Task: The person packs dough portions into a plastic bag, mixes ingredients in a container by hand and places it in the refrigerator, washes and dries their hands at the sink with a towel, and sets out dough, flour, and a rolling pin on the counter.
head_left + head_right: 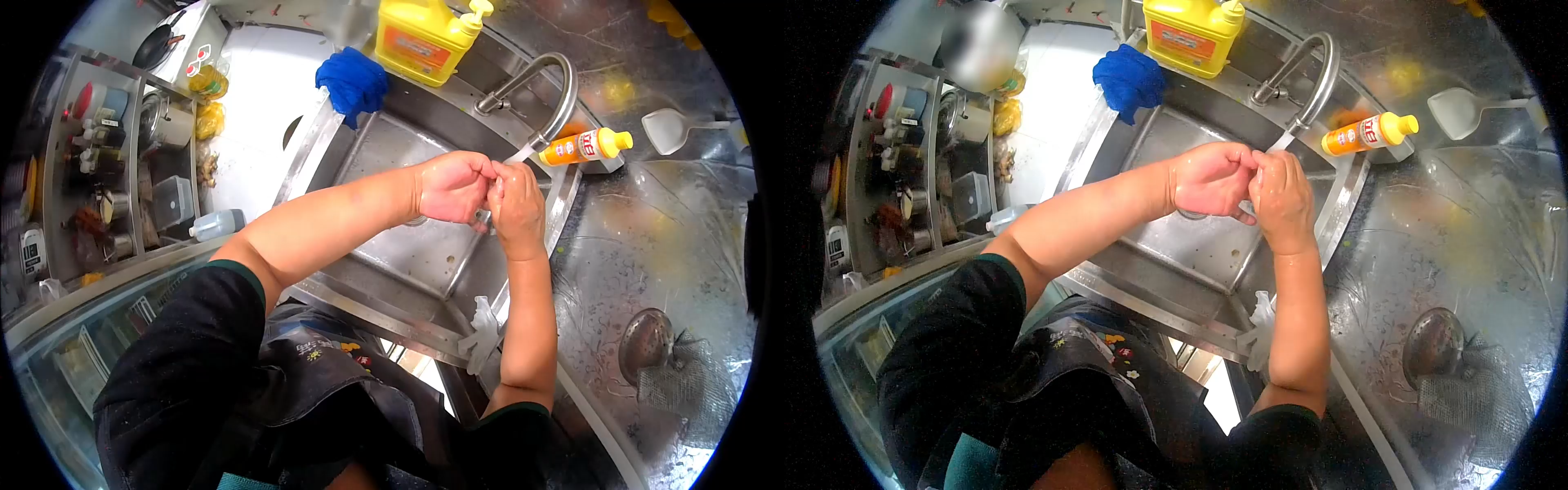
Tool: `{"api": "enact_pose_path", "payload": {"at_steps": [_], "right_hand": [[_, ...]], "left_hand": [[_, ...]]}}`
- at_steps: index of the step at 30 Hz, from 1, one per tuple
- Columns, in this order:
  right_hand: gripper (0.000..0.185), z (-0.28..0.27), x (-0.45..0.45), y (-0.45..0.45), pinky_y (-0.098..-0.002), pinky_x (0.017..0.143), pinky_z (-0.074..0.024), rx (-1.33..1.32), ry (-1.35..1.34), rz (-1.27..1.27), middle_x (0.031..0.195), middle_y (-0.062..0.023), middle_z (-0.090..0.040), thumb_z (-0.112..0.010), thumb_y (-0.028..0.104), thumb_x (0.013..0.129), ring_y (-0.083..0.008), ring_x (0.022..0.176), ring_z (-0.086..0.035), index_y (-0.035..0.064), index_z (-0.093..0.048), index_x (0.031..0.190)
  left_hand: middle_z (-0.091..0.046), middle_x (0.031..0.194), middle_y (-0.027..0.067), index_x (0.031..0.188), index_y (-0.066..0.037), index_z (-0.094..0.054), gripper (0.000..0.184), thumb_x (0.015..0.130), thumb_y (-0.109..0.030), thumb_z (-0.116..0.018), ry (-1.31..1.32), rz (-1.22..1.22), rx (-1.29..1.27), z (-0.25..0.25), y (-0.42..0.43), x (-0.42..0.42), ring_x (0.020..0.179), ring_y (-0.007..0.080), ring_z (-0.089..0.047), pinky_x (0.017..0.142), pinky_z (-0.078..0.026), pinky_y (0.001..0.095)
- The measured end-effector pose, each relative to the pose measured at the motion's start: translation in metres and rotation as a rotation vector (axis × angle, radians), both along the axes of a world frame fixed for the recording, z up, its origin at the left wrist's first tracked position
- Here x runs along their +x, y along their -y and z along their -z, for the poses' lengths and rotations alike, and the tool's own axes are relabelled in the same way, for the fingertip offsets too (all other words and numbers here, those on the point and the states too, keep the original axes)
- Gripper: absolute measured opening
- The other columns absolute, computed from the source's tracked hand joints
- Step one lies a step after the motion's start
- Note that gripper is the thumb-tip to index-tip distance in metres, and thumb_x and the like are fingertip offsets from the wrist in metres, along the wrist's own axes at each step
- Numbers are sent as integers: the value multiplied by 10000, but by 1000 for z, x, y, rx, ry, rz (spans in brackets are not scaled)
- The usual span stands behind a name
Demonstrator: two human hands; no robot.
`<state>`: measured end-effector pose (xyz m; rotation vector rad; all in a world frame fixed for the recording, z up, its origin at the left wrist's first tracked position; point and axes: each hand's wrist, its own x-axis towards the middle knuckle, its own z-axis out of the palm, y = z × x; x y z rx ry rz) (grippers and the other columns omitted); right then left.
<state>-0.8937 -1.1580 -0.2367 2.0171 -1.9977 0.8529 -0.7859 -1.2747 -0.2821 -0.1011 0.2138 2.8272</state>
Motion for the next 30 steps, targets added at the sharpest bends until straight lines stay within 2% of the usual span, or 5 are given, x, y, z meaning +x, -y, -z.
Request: {"api": "enact_pose_path", "payload": {"at_steps": [9,15,24,27,30], "right_hand": [[240,1,-3,-4,-414,762,-495,26,123,-39,904,-176,-566,-570,-55,769,-346,850,-584,5,-538,999],[144,0,2,-10,-336,682,-491,168,724,109,898,-119,-608,-546,6,841,-238,780,-608,32,-542,982],[120,21,-3,-2,-270,711,-480,141,1182,155,896,-40,-620,-529,78,911,-115,769,-567,21,-578,1005],[169,12,7,-4,-261,741,-472,197,1385,301,928,-49,-619,-535,120,929,-108,801,-561,25,-591,1058],[271,33,17,-3,-312,893,-439,-156,1654,209,1088,-76,-600,-525,194,949,-158,1002,-561,21,-564,1154]], "left_hand": [[-606,1156,27,1110,-141,-562,307,858,-273,-446,-68,-84,50,-10,-15,1,1100,209,-531,986,-292,547],[-589,1185,26,1149,-143,-562,327,859,-278,-492,-113,-102,63,-4,-19,-1,1137,200,-508,995,-287,549],[-538,1262,3,1259,-191,-520,393,899,-339,-571,-123,-144,-6,2,-17,-1,1198,180,-474,1011,-323,511],[-522,1283,-5,1273,-184,-501,430,921,-425,-555,-50,-139,-133,11,-18,-9,1187,181,-479,1005,-340,464],[-525,1207,7,1240,-134,-496,449,943,-470,-522,-40,-490,-736,15,-29,-21,1103,133,-492,960,-396,348]]}}
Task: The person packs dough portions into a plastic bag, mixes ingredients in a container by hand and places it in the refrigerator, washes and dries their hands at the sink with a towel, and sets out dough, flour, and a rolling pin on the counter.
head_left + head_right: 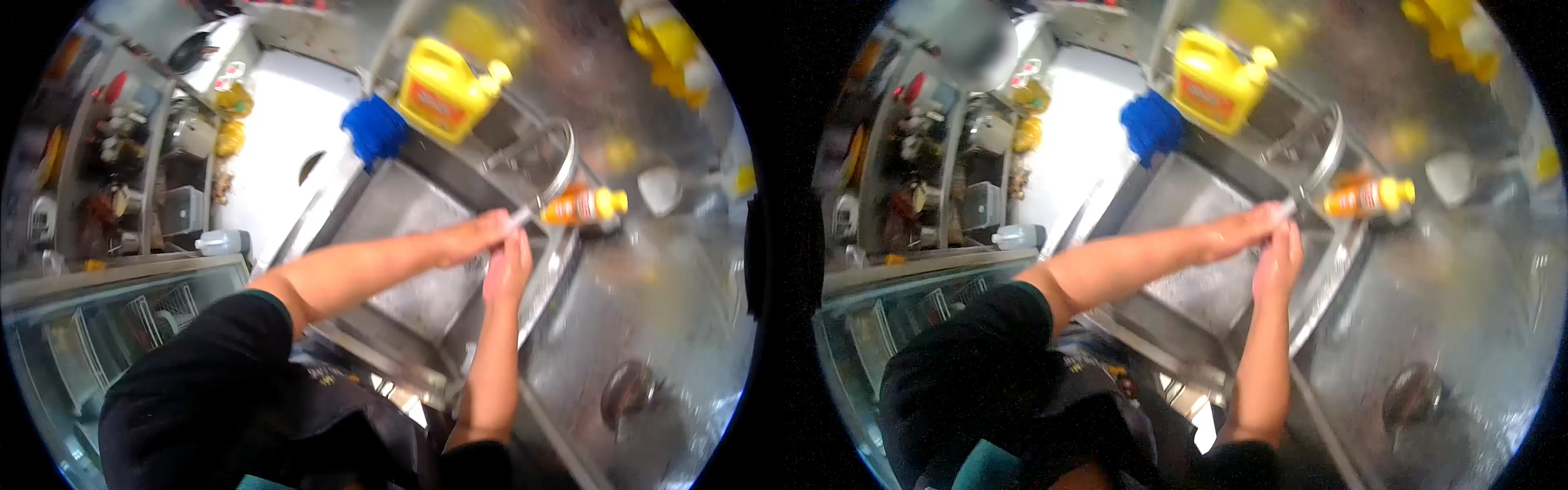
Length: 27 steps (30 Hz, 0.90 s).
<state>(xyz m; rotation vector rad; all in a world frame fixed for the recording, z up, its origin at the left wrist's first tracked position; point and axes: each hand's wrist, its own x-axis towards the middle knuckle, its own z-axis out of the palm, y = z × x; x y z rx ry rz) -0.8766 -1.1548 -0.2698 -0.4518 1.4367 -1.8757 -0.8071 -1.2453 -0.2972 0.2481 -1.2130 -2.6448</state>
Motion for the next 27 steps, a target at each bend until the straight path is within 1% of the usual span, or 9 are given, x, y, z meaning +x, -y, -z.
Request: {"api": "enact_pose_path", "payload": {"at_steps": [4,9,12,15,18,20,22,25,27], "right_hand": [[347,-2,21,3,-358,953,-411,32,28,130,1173,-89,-558,-508,255,952,-197,1067,-542,15,-523,1202],[358,7,3,13,-364,840,-477,167,128,80,1012,-74,-578,-517,313,937,-192,952,-582,20,-524,1142],[316,24,-22,17,-346,758,-509,198,238,111,965,-69,-610,-529,342,927,-197,941,-597,48,-584,1029],[333,43,-32,23,-364,822,-472,-21,292,-52,1022,-85,-573,-515,332,930,-212,991,-558,31,-554,1067],[361,36,-6,28,-379,889,-427,127,21,27,1113,-115,-519,-486,306,939,-240,1071,-503,3,-504,1134],[385,36,13,37,-390,934,-396,153,-67,74,1173,-136,-482,-468,289,944,-258,1124,-467,-15,-470,1179],[411,39,30,44,-400,979,-366,98,-42,115,1234,-156,-446,-449,272,950,-276,1177,-430,-33,-437,1224],[455,41,48,56,-416,1046,-320,-141,174,143,1325,-187,-391,-420,247,958,-304,1257,-375,-61,-387,1291],[486,40,48,64,-426,1091,-290,-364,358,137,1385,-207,-355,-401,230,963,-322,1310,-338,-79,-353,1336]], "left_hand": [[-567,960,100,1013,-60,-539,313,981,-357,-449,-115,-433,-829,46,0,-24,892,230,-554,794,-469,360],[-563,1149,176,1226,-82,-536,385,958,-347,-455,517,-26,-1088,-39,-1,3,1073,269,-559,920,-448,362],[-611,980,201,1077,-12,-549,280,885,-215,-540,104,-296,-423,-31,-7,-2,990,348,-611,816,-480,403],[-609,1006,236,1054,-6,-547,319,837,-237,-575,25,-888,-1215,18,-34,-31,1007,398,-601,824,-484,440],[-557,1151,226,1169,-25,-520,506,772,-320,-627,415,-377,-866,55,-30,-47,1101,400,-519,932,-432,410],[-644,905,271,851,-8,-645,292,735,-274,-680,583,-345,-1136,-11,11,-28,896,395,-642,796,-514,445],[-670,954,173,1038,7,-630,297,792,-160,-623,621,188,-165,-27,39,-17,836,291,-658,724,-526,392],[-660,938,152,1057,-4,-605,298,842,-210,-612,-49,161,695,53,43,-24,835,285,-656,742,-534,393],[-647,962,161,1084,-13,-585,386,850,-315,-635,-77,-5,818,-9,25,6,860,284,-645,779,-533,408]]}}
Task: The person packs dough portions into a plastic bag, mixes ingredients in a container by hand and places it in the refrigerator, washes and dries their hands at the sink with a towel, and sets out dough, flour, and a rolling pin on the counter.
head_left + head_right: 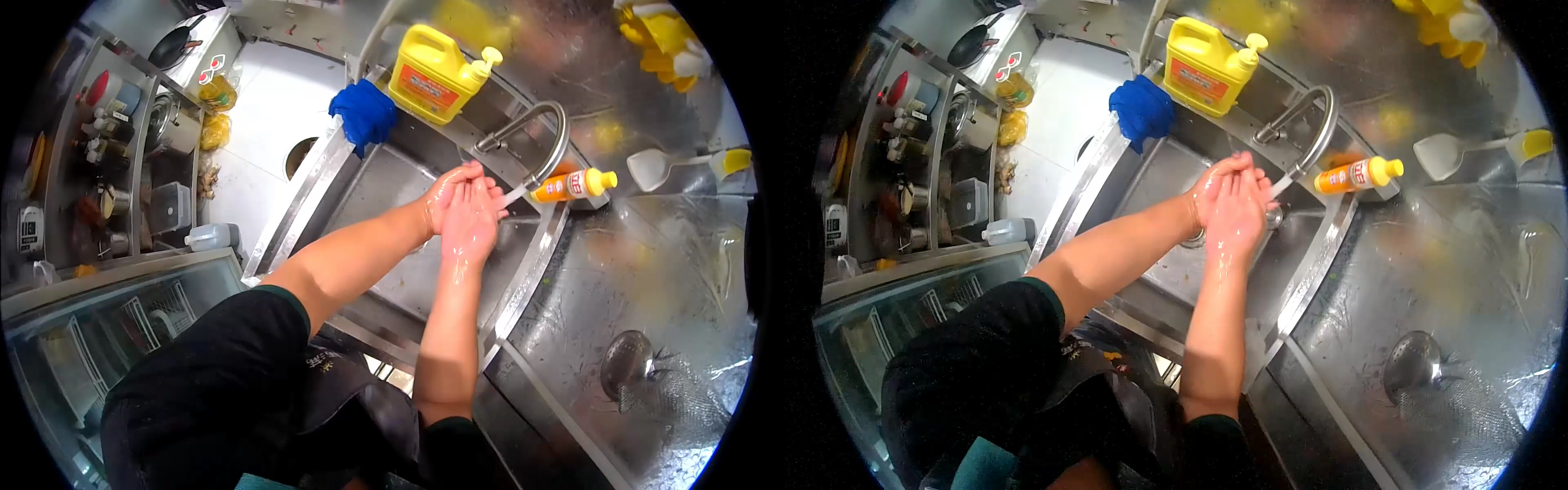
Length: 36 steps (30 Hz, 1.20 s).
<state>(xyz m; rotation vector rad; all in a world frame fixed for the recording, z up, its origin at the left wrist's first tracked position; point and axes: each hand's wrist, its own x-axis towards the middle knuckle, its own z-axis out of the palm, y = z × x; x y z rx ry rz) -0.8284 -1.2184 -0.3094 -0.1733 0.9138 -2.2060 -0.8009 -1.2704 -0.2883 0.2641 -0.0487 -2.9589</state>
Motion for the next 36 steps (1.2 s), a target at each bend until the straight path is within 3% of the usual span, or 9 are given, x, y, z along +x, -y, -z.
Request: {"api": "enact_pose_path", "payload": {"at_steps": [5,8,12,14,19,24,28,32,36], "right_hand": [[440,7,-63,25,-486,1029,-387,-130,272,213,1326,-244,-457,-399,201,950,-369,1259,-440,-59,-463,1299],[414,24,-95,33,-477,950,-445,478,-94,348,1247,-227,-528,-402,211,940,-366,1139,-538,-56,-505,1240],[197,11,-88,15,-383,747,-484,1299,-1103,303,923,-99,-641,-539,167,845,-250,841,-626,25,-610,963],[277,16,-84,16,-397,805,-473,1147,-1115,272,1028,-118,-646,-502,217,901,-262,925,-619,4,-591,1054],[366,-29,-2,-13,-394,947,-424,405,121,37,1204,-171,-603,-440,256,955,-300,1162,-549,-7,-563,1179],[416,-44,83,-45,-423,1157,-87,643,-1082,119,1358,-141,-496,-349,263,999,-313,1415,-233,34,-502,1311],[330,-51,62,-48,-450,1140,-143,628,-1453,-107,1131,-79,-632,-398,223,955,-340,1317,-387,88,-666,1091],[330,6,-37,-40,-474,1036,-334,595,-1692,11,988,-92,-684,-426,238,950,-279,1161,-548,50,-696,977],[403,0,-78,-40,-395,835,-503,588,-285,-580,1068,-198,-662,-404,267,947,-210,926,-646,-47,-640,1032]], "left_hand": [[-578,1118,189,1308,-39,-431,688,846,-504,-638,-115,16,152,2,-52,11,899,284,-627,853,-518,440],[-514,1199,195,1414,-23,-262,864,805,-432,-718,294,9,-291,-30,-77,28,999,274,-588,915,-483,433],[-451,1291,169,1442,10,-162,910,819,-352,-718,564,-361,-1355,-32,-92,18,1250,315,-424,1046,-352,376],[-410,1362,190,1456,12,-170,884,842,-362,-684,645,-304,-1285,-28,-65,-4,1289,325,-395,1066,-325,373],[-438,1387,242,1320,21,-462,607,937,-449,-478,762,6,-1035,17,-4,-50,1298,350,-419,1058,-338,373],[-543,1266,248,1174,41,-566,505,972,-375,-365,1154,120,-1414,84,3,-81,1195,396,-501,1018,-395,441],[-609,1139,261,1163,14,-596,443,926,-320,-429,1134,-735,-2243,83,-30,-43,1144,413,-532,1001,-404,435],[-649,1036,226,1057,4,-616,324,857,-233,-524,457,-699,-2575,53,-20,-9,1020,389,-596,903,-455,464],[-649,822,142,865,-33,-620,203,838,-199,-507,71,7,-1987,38,-11,-2,727,248,-632,646,-496,364]]}}
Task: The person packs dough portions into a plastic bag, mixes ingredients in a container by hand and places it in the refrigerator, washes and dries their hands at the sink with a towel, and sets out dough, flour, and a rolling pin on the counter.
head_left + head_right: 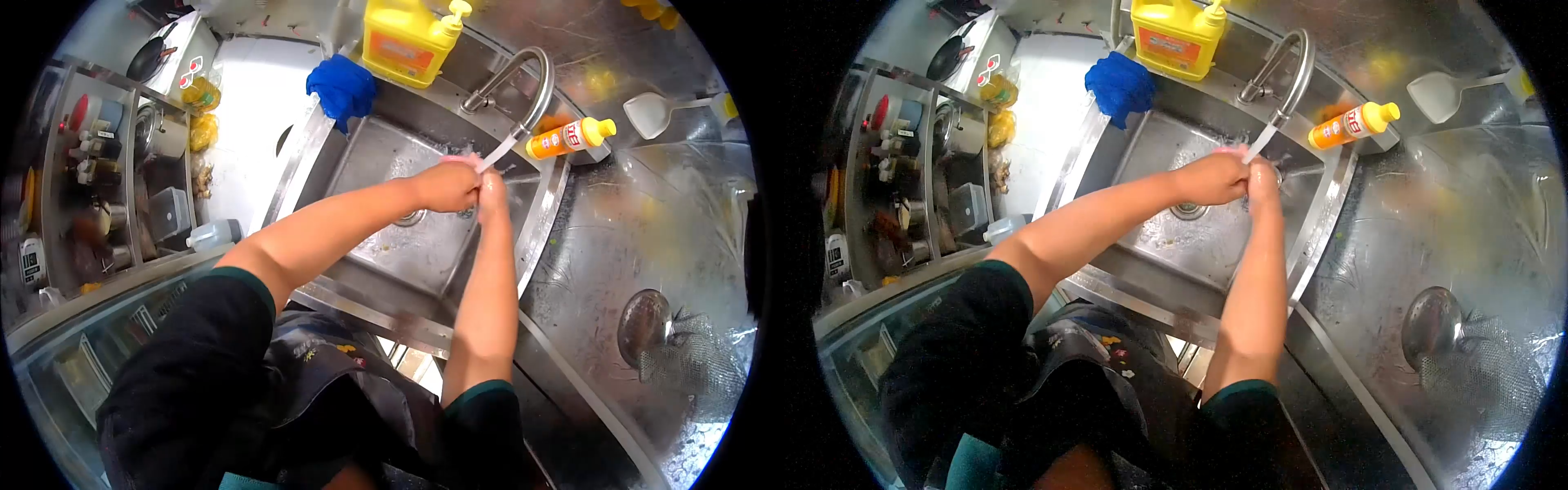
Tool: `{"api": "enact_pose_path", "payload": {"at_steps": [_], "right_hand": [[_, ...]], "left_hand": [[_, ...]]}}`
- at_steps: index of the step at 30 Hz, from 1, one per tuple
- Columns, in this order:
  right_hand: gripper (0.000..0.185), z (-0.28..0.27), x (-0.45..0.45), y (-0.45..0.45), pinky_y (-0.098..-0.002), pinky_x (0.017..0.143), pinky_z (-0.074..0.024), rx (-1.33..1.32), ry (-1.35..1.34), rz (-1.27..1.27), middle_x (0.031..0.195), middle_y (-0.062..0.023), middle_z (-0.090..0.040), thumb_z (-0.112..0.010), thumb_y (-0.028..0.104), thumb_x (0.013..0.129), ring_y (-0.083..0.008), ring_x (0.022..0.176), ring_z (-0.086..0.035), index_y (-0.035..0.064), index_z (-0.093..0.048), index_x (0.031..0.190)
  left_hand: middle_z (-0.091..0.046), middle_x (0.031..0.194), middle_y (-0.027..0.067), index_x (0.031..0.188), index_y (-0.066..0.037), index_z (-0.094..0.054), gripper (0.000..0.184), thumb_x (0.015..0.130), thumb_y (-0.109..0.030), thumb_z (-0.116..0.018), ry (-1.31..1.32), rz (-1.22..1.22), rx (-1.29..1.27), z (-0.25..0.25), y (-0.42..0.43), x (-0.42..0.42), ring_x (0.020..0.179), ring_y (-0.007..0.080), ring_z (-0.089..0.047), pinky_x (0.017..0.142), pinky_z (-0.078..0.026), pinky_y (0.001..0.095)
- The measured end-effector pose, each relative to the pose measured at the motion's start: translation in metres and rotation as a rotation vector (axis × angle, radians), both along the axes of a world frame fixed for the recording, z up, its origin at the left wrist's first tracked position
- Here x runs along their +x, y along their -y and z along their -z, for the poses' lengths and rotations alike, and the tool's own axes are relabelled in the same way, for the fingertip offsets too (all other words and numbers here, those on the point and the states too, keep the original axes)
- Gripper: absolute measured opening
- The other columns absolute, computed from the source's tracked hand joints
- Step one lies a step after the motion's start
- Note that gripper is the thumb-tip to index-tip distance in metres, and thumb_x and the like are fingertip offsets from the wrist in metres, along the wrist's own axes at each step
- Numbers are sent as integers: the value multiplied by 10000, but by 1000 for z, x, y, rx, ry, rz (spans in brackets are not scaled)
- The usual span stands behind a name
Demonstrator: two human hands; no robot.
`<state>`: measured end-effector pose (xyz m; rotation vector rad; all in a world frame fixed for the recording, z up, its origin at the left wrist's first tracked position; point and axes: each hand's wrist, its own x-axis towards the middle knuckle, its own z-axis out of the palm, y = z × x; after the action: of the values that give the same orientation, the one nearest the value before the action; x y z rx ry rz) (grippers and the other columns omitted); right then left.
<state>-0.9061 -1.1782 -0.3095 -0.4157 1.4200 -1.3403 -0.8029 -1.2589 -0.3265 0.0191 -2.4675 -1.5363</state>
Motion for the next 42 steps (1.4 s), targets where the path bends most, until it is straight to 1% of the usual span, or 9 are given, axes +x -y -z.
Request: {"api": "enact_pose_path", "payload": {"at_steps": [6,11,22,24,27,30,32,37,42], "right_hand": [[444,-12,38,3,-396,893,-494,-419,450,314,1112,-194,-634,-397,336,951,-305,1003,-623,-9,-548,1185],[421,-22,86,8,-363,923,-474,-150,165,826,1168,-153,-601,-431,359,976,-265,1104,-575,19,-545,1196],[343,-31,55,20,-426,744,-544,-67,305,532,966,-181,-609,-489,301,980,-320,819,-644,-30,-458,1066],[340,-20,42,27,-412,762,-543,-88,476,634,952,-170,-609,-485,300,982,-307,799,-639,-21,-467,1094],[325,5,29,22,-391,716,-520,-89,-50,522,907,-126,-600,-496,315,965,-254,813,-617,5,-551,1044],[348,19,18,7,-431,728,-485,100,-936,279,901,-147,-614,-521,323,931,-279,845,-600,-8,-579,1019],[372,17,17,-1,-470,742,-458,281,-1612,56,913,-182,-630,-541,328,904,-318,868,-589,-24,-588,1014],[528,15,57,-9,-359,1141,-238,149,-1313,-28,1465,-215,-332,-481,151,933,-329,1374,-303,-25,-339,1410],[534,-1,65,9,-368,1155,-235,-534,-6,331,1454,-222,-339,-448,150,950,-319,1381,-291,-100,-298,1398]], "left_hand": [[-529,617,34,711,-127,-524,239,895,-270,-475,181,95,1766,-3,4,-6,483,120,-448,396,-321,280],[-482,640,95,834,9,-493,332,968,-274,-383,10,-634,469,-21,-17,-17,615,240,-471,661,-434,404],[-518,1250,239,1225,-47,-537,380,859,-149,-537,-218,-415,-242,3,-18,10,1203,367,-451,1031,-335,407],[-453,1371,216,1342,-33,-462,450,909,-155,-481,-102,-324,253,-27,-29,23,1296,355,-378,1105,-249,396],[-324,1476,190,1420,-32,-363,547,903,-138,-505,-151,-388,1136,-35,-54,24,1367,310,-304,1121,-209,395],[-238,1495,236,1429,-1,-320,659,845,-124,-596,-155,-645,306,-41,-84,19,1383,314,-276,1121,-213,395],[-443,1308,304,1315,64,-427,593,805,-123,-665,47,-679,500,-47,-76,16,1258,369,-440,1056,-334,431],[-630,985,240,1034,51,-577,313,824,-162,-671,383,-303,1121,-26,-3,-10,972,373,-620,904,-481,467],[-655,933,159,961,-14,-582,307,878,-304,-633,3,-72,2107,-16,-2,0,876,297,-650,811,-537,443]]}}
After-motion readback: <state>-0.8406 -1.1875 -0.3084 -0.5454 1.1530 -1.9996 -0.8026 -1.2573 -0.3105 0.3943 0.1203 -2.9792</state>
